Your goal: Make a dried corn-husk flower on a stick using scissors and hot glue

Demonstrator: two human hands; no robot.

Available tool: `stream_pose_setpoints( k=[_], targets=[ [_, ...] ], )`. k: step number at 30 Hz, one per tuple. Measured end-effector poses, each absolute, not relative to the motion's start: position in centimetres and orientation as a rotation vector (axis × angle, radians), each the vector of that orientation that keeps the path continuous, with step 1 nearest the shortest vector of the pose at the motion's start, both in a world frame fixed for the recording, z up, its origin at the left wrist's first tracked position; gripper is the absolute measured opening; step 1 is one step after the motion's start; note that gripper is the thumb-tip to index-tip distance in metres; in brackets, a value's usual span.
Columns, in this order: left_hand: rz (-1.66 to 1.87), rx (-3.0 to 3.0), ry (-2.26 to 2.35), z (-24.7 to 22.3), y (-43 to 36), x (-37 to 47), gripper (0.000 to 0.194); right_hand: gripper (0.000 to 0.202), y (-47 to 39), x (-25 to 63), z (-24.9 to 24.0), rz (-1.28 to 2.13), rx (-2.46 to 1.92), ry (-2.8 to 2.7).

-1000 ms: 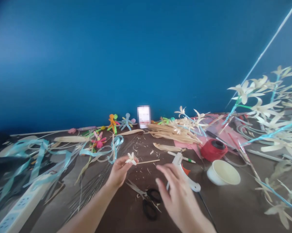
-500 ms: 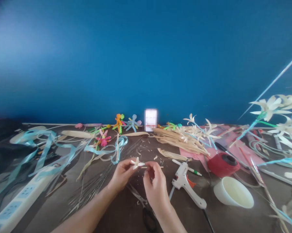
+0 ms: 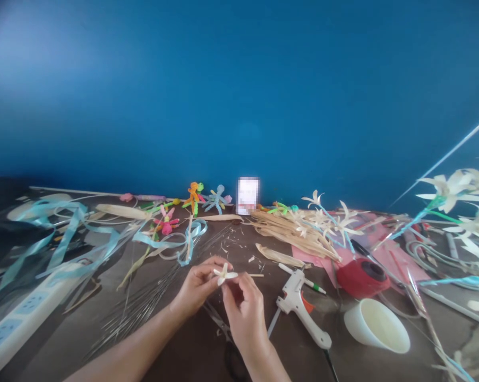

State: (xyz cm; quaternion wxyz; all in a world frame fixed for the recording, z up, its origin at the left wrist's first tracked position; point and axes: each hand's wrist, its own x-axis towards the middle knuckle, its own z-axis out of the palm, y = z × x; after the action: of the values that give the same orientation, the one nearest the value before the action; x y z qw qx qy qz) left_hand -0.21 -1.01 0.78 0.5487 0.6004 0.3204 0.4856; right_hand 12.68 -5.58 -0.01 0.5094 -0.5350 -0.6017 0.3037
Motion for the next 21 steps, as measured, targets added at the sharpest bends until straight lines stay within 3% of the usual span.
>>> stream_pose_setpoints(
  k=[21],
  targets=[
    [1.221, 1.48, 0.727, 0.51, -1.34, -0.1, 0.011, 0.009, -5.71, 12.91, 0.55, 0.693, -1.317, -1.474]
  ],
)
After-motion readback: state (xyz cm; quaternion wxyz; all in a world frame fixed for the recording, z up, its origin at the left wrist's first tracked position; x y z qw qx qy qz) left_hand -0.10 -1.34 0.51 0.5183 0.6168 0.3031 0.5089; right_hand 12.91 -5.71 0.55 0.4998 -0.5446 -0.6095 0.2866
